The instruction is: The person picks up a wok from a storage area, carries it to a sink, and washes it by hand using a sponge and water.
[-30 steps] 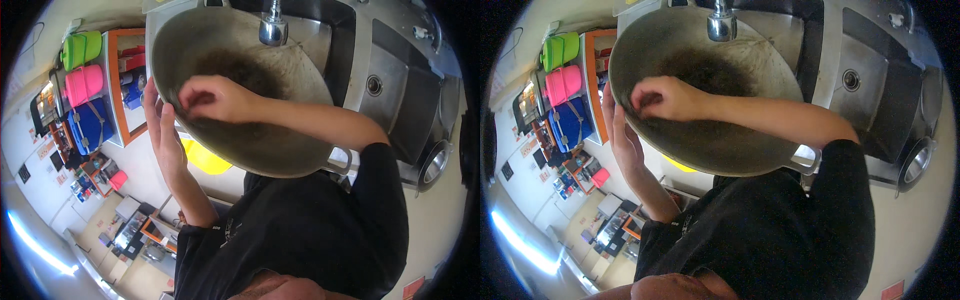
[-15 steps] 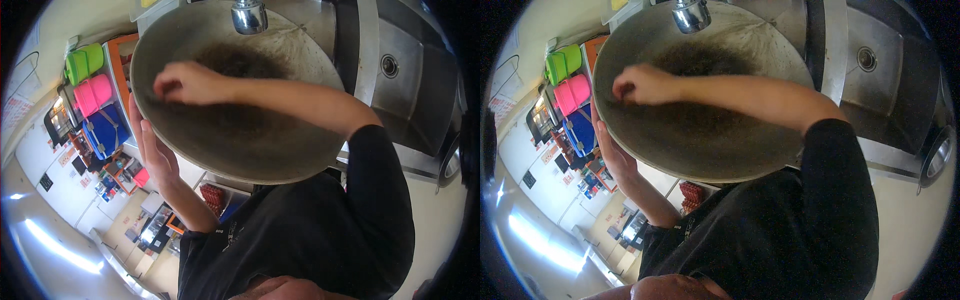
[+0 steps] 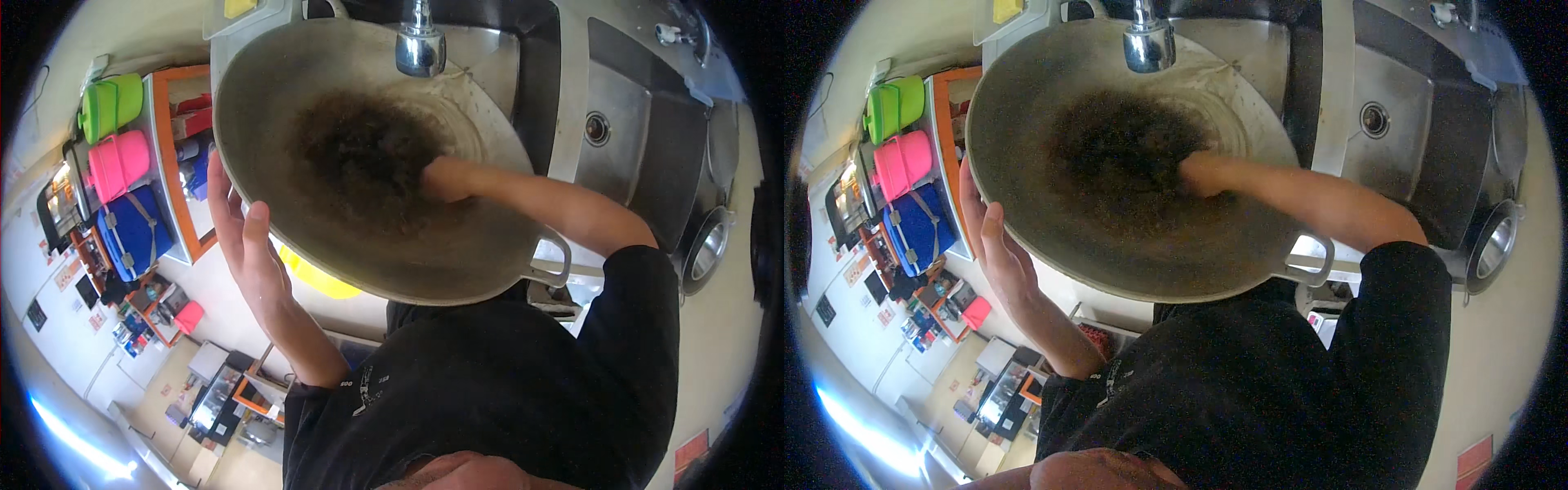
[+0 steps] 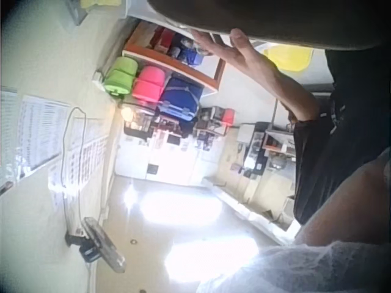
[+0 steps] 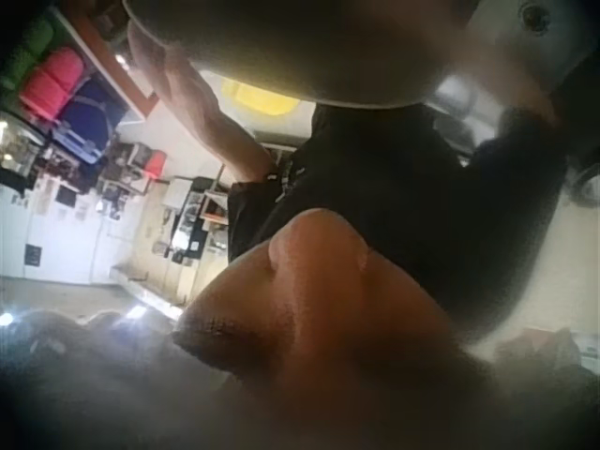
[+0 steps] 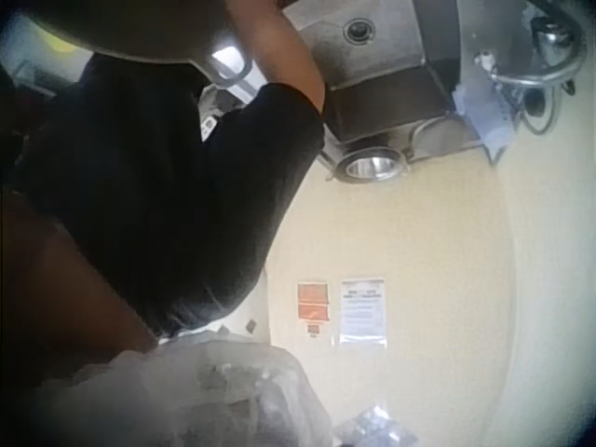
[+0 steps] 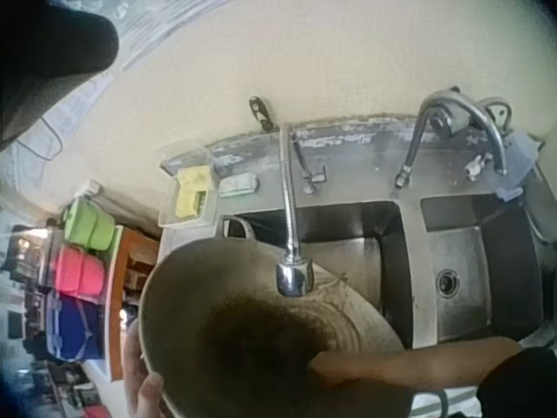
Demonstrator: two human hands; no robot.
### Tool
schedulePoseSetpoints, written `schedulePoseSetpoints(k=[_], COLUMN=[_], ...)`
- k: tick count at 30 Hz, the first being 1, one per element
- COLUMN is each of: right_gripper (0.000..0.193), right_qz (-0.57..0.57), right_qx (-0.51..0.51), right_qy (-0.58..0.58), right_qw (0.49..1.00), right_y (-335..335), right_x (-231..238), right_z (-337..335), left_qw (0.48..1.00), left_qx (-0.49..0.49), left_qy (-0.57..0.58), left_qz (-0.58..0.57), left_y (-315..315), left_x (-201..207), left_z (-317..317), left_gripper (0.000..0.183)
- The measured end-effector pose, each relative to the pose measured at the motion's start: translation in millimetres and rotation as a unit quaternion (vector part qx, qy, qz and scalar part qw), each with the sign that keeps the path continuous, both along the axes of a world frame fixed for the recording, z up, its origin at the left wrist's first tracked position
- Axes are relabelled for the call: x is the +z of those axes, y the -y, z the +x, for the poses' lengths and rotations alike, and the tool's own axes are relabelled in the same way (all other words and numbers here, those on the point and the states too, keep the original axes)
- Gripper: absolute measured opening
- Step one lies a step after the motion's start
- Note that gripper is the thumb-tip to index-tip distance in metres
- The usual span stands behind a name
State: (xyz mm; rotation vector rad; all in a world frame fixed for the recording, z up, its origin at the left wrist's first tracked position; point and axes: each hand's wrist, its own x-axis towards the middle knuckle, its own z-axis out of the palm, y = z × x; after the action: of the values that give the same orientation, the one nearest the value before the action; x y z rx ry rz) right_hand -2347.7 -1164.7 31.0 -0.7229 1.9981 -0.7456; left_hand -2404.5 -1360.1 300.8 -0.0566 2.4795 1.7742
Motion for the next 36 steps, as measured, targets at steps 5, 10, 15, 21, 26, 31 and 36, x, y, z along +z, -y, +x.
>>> schedulePoseSetpoints(k=[5,10,15,21,26,31,36], right_gripper=[0.019,0.018,0.017,0.018,0.012,0.022,0.034], right_qz=[-0.214,-0.099,0.028,-0.094,-0.338,-0.356,-0.292], right_qx=[-0.246,-0.437,-0.531,-0.59,-0.514,-0.211,-0.551], right_qy=[-0.252,-0.286,-0.273,-0.348,-0.374,-0.38,-0.163], right_qw=[0.911,0.847,0.802,0.722,0.694,0.827,0.764], right_y=[50,-21,-93,-26,67,64,-29], right_x=[-29,-144,-172,-116,36,26,-75], right_z=[-91,-202,-155,-256,-273,-216,-177], left_qw=[0.999,1.0,0.995,0.995,0.995,0.998,0.997], left_qx=[-0.001,-0.019,0.014,-0.002,0.012,0.0,0.002], left_qy=[-0.029,-0.006,-0.042,-0.03,-0.028,-0.031,-0.033], left_qz=[-0.029,-0.004,-0.091,-0.092,-0.094,-0.062,-0.067], left_y=[-5,-6,9,1,9,3,2], left_x=[-5,-6,-9,-12,-14,-10,-12], left_z=[-2,-3,3,-3,1,-1,-3], left_gripper=[0.087,0.086,0.092,0.084,0.08,0.077,0.073])
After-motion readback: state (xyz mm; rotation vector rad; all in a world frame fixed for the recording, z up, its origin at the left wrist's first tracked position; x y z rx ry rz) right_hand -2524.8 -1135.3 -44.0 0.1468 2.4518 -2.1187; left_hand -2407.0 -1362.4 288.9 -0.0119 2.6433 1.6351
